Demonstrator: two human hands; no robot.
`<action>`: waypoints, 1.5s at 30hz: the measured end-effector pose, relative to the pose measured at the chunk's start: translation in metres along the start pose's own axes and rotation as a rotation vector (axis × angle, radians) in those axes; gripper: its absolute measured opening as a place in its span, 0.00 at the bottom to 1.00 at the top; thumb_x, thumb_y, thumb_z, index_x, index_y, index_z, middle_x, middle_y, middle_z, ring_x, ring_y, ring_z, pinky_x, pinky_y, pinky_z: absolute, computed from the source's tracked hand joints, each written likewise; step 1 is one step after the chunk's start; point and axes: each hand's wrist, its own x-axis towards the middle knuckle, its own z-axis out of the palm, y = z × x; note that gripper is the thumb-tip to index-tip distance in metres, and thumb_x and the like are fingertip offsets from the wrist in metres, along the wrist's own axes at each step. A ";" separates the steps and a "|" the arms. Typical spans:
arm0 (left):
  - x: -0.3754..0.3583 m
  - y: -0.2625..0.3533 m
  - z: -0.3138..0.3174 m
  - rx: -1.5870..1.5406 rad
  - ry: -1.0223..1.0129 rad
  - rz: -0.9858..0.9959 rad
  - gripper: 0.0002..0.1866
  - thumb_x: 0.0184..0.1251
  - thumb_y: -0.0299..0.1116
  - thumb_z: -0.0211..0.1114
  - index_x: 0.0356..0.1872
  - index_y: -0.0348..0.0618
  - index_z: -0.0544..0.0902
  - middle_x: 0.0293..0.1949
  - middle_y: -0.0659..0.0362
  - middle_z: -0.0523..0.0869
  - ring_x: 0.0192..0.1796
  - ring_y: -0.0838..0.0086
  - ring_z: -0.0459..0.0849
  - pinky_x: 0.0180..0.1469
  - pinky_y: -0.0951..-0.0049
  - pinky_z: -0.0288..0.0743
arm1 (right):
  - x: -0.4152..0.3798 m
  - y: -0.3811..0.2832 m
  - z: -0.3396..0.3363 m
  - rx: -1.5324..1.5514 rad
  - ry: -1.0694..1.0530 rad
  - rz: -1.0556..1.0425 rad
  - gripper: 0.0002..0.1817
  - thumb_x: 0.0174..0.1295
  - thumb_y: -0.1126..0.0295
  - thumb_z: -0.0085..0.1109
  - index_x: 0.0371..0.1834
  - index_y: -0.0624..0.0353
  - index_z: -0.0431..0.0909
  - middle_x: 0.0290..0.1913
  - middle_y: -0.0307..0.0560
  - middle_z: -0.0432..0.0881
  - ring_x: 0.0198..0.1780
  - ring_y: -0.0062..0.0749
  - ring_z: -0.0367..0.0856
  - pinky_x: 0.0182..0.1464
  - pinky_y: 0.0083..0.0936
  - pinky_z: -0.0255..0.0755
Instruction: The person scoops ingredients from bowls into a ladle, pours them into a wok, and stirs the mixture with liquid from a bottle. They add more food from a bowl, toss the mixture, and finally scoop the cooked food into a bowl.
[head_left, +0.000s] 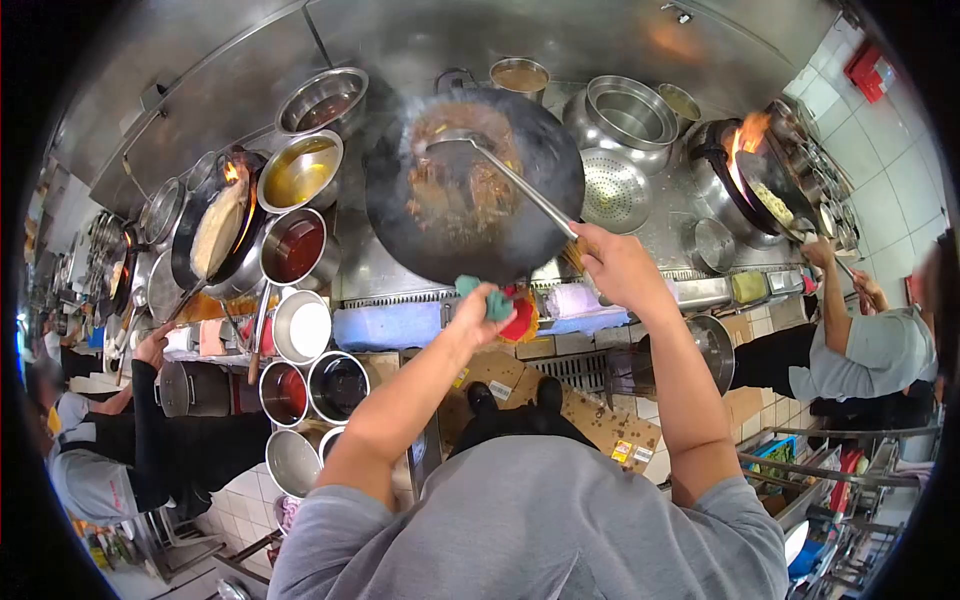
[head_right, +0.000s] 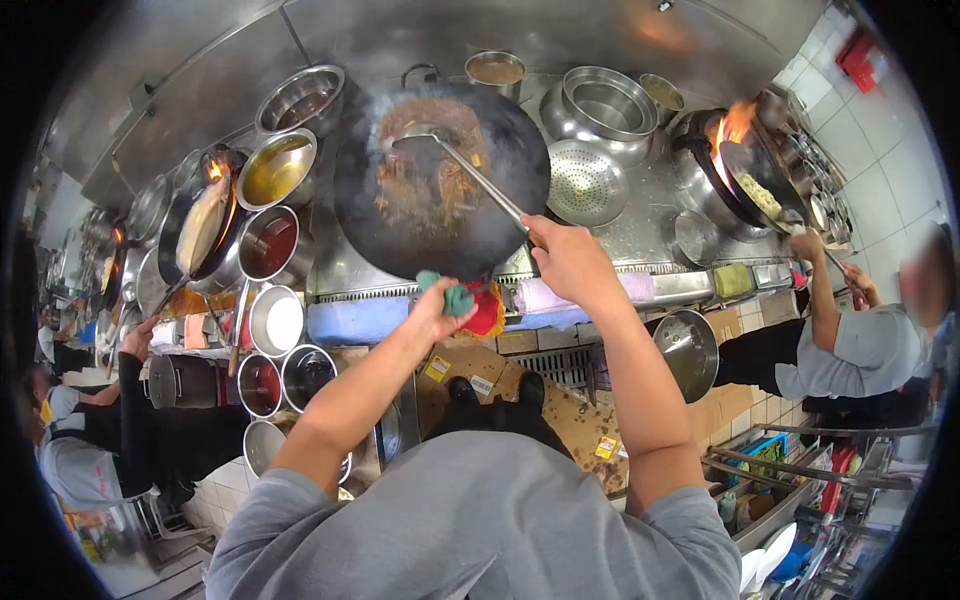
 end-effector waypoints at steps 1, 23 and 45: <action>0.004 -0.006 -0.007 0.013 0.039 -0.085 0.08 0.61 0.35 0.57 0.38 0.48 0.72 0.33 0.59 0.77 0.37 0.67 0.78 0.46 0.55 0.77 | -0.004 0.000 -0.002 -0.001 0.000 -0.001 0.23 0.56 0.73 0.53 0.57 0.52 0.70 0.39 0.55 0.81 0.42 0.54 0.78 0.44 0.42 0.71; -0.043 0.006 -0.031 -0.030 -0.267 0.005 0.17 0.61 0.32 0.58 0.49 0.34 0.72 0.37 0.50 0.80 0.35 0.67 0.80 0.39 0.68 0.79 | 0.068 0.039 0.105 0.062 0.081 0.026 0.24 0.60 0.64 0.52 0.61 0.53 0.69 0.38 0.61 0.80 0.42 0.57 0.79 0.46 0.41 0.72; -0.110 0.036 -0.043 -0.030 -0.164 0.221 0.17 0.58 0.37 0.55 0.45 0.35 0.73 0.38 0.50 0.80 0.36 0.64 0.80 0.42 0.64 0.78 | 0.035 0.061 -0.022 0.292 -0.346 0.350 0.24 0.64 0.63 0.50 0.65 0.51 0.66 0.24 0.40 0.76 0.21 0.25 0.74 0.24 0.23 0.70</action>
